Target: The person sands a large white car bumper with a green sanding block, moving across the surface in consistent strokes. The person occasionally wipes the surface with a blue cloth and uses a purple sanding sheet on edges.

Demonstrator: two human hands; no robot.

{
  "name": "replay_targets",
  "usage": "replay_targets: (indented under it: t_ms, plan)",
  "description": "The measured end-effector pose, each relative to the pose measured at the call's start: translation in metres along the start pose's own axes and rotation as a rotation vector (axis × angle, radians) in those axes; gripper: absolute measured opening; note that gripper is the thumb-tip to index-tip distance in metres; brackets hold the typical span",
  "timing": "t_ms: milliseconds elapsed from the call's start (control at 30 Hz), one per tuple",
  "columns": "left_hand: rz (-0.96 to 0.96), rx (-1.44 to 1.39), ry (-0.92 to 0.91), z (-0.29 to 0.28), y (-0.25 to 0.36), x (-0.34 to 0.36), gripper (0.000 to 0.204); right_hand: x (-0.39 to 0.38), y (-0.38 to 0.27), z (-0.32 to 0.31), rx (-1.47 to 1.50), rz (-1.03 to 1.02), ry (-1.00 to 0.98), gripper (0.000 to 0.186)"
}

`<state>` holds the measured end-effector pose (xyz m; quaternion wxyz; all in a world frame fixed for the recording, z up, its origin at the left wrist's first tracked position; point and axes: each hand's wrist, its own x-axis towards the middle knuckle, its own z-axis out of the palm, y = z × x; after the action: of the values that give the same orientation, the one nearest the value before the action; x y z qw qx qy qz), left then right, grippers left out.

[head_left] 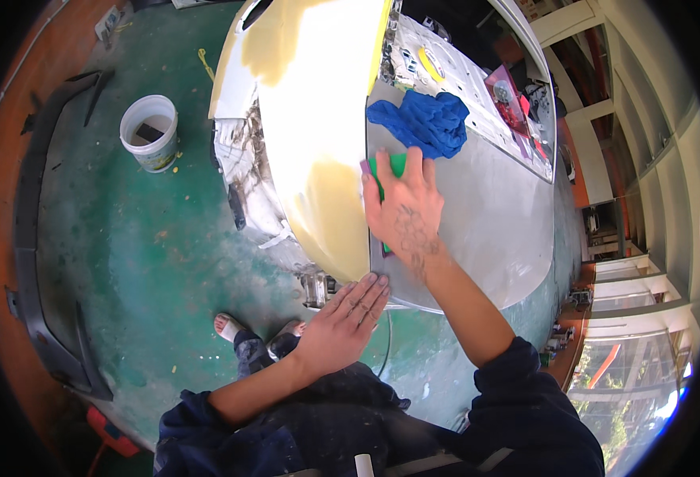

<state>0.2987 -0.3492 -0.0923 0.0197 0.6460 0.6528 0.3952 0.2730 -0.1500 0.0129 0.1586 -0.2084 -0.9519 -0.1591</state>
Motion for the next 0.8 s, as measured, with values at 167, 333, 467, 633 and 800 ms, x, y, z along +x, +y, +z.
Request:
replay_targets:
  t_ms: [167, 333, 467, 633, 800]
  plan:
    - [0.03, 0.041, 0.008, 0.001, -0.004, -0.007, 0.06, -0.017, -0.009, -0.003, -0.021, -0.031, 0.054, 0.039]
    - [0.018, 0.033, 0.038, -0.003, -0.002, -0.002, 0.058, 0.025, -0.001, 0.003, -0.027, 0.005, -0.02, 0.037]
    - [0.012, 0.045, 0.035, -0.003, -0.001, -0.008, 0.056, -0.001, -0.011, -0.001, -0.012, -0.044, 0.062, 0.035]
    - [-0.013, 0.025, 0.084, -0.002, 0.003, -0.001, 0.055, 0.026, 0.004, 0.007, 0.003, -0.065, 0.052, 0.04]
    - [0.021, 0.026, 0.108, -0.001, 0.003, 0.001, 0.054, 0.024, 0.038, 0.005, 0.246, -0.212, 0.14, 0.041]
